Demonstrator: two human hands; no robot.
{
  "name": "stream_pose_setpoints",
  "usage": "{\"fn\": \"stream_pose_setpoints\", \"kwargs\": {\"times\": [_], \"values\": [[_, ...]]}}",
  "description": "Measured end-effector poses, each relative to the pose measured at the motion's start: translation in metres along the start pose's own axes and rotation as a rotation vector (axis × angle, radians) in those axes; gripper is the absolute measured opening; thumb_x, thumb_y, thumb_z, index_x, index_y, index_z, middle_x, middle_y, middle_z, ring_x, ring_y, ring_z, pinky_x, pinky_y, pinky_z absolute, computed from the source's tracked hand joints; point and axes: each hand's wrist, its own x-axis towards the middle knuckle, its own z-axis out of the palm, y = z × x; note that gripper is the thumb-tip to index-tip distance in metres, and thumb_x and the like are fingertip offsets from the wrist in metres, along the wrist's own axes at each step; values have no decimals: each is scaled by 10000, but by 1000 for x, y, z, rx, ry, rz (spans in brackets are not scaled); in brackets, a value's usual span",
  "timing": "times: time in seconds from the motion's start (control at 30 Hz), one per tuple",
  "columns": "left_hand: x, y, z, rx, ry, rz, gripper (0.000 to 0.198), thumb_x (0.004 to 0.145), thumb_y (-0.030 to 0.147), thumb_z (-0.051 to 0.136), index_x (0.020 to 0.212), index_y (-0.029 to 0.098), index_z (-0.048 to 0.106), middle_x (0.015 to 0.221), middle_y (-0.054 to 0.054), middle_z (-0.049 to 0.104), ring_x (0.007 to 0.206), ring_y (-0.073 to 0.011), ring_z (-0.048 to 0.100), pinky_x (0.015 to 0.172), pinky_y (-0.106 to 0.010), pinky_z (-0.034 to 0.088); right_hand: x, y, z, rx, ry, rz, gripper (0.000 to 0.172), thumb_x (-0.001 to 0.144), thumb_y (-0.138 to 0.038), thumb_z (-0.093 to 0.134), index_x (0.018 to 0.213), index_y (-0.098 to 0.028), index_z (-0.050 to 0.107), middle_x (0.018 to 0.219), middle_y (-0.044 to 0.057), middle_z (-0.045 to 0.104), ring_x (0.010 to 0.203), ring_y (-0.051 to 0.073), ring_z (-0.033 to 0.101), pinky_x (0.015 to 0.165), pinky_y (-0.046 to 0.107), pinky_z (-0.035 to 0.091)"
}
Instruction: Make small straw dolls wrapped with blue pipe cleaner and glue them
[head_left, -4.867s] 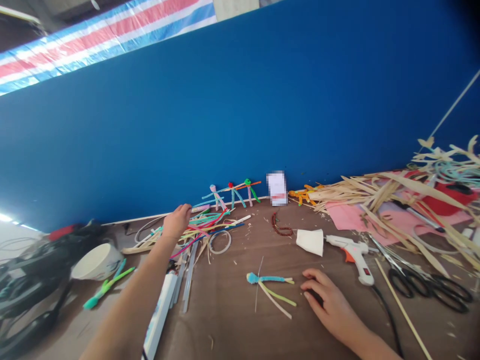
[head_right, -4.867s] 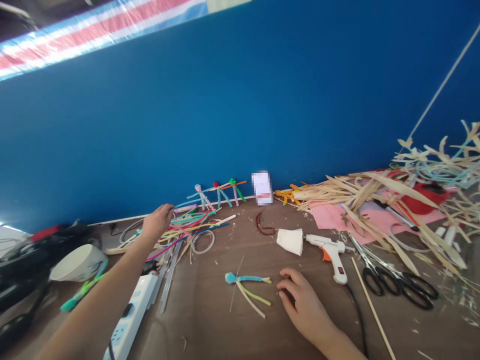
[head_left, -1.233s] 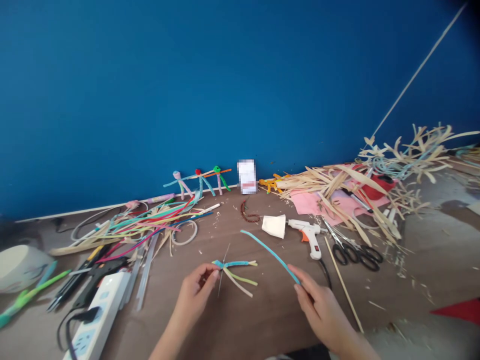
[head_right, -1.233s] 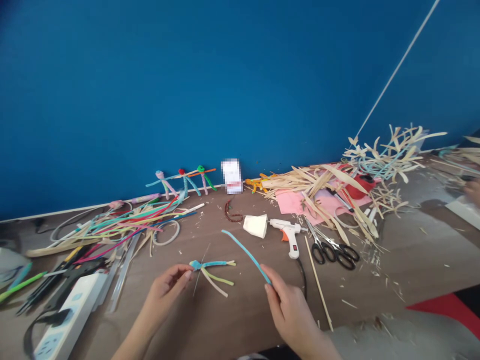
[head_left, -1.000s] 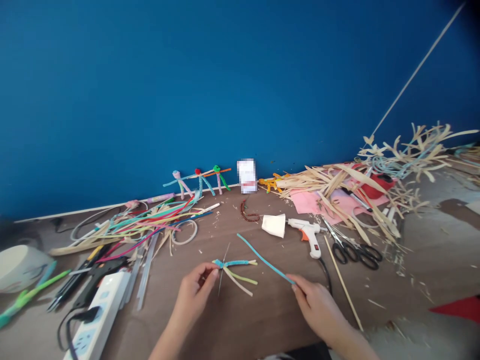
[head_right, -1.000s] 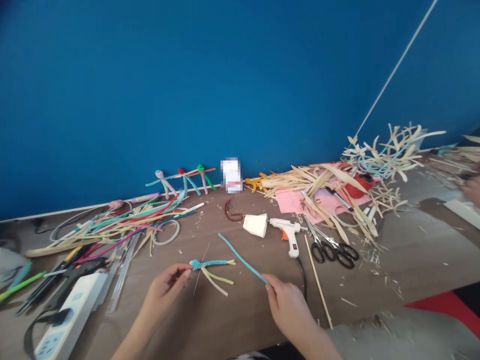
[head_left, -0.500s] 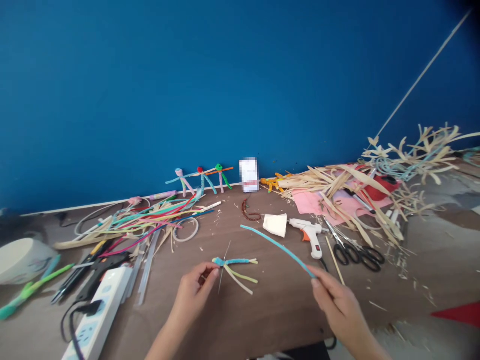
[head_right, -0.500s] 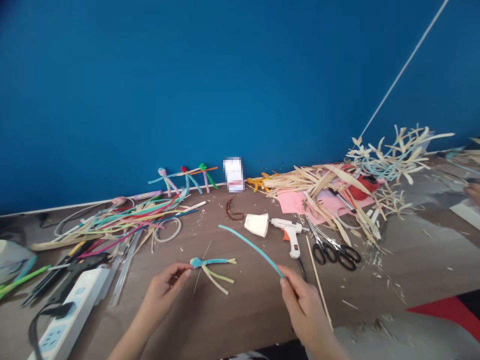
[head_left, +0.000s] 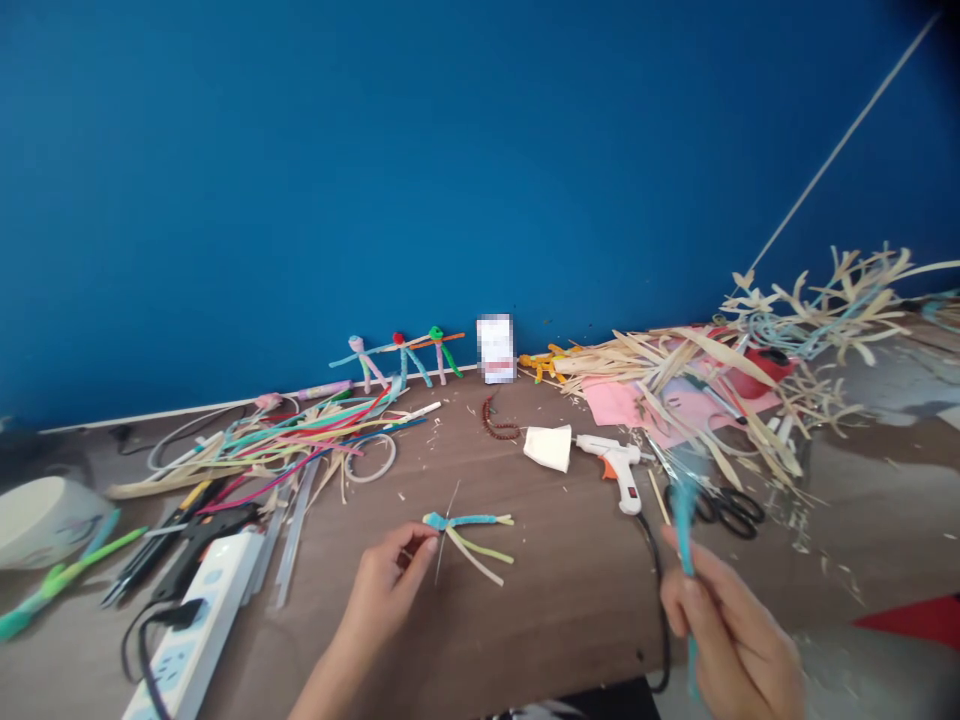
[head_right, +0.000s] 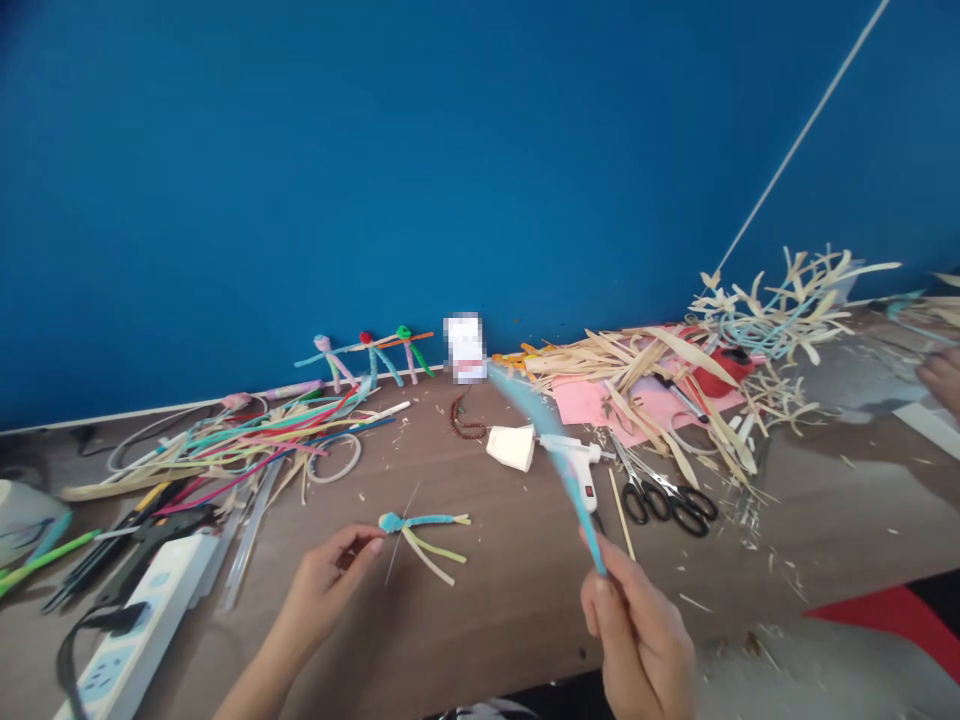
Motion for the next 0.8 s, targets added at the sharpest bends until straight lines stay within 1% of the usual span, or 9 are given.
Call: {"fn": "stream_pose_setpoints", "kwargs": {"times": [0.03,0.07,0.13,0.23,0.33,0.47,0.6,0.7,0.8], "values": [[1,0,1,-1,0,6,233,775,342,440,798,162,587,665,-17,619,554,-129,539,507,-206,402,0,2,2,-16,28,-16,361,851,-259,320,1177,-153,432,524,-6,514,450,120,483,502,220,401],[1,0,2,-3,-3,14,231,776,339,439,802,163,586,667,-16,620,557,-128,542,511,-207,406,2,7,6,-84,-51,-3,363,848,-259,318,1171,-151,442,545,9,540,469,130,502,512,229,406],[2,0,3,-1,-17,31,226,780,333,436,807,165,585,677,-15,620,561,-125,548,520,-209,415,6,21,16,-286,-386,10,349,829,-256,331,1120,-169,502,537,27,581,485,159,545,503,246,409],[3,-2,6,29,-29,62,216,783,318,434,815,169,586,709,-19,619,548,-117,547,523,-216,428,12,33,29,-494,-577,90,378,840,-236,267,1141,-174,487,632,61,640,584,208,604,519,277,415],[8,-3,9,110,-12,156,196,776,295,448,828,178,596,774,-41,611,652,-143,563,583,-247,447,16,30,33,-572,-613,89,392,850,-225,251,1200,-183,422,711,66,657,650,213,618,546,281,417],[20,2,17,280,16,364,187,759,249,479,876,184,610,849,-70,594,804,-187,533,740,-340,425,27,20,31,-743,-665,55,329,812,-248,367,1105,-202,511,748,75,651,664,224,616,563,293,412],[35,11,29,408,-85,487,211,745,186,496,925,183,607,851,-73,595,825,-190,503,748,-338,407,49,6,38,-727,-603,-19,290,784,-321,442,1017,-193,556,881,89,619,724,210,599,600,287,409],[42,17,36,542,-155,472,206,733,184,518,918,183,608,828,-74,597,838,-208,487,719,-333,390,68,-8,58,-606,-611,-108,247,817,-287,395,980,-198,557,886,69,614,760,177,589,654,266,402],[46,21,42,646,-199,447,152,735,197,520,841,183,628,784,-81,593,817,-225,482,684,-336,372,85,-18,88,-637,-666,-153,241,821,-262,391,999,-186,536,891,76,623,810,195,582,685,278,395]]}}
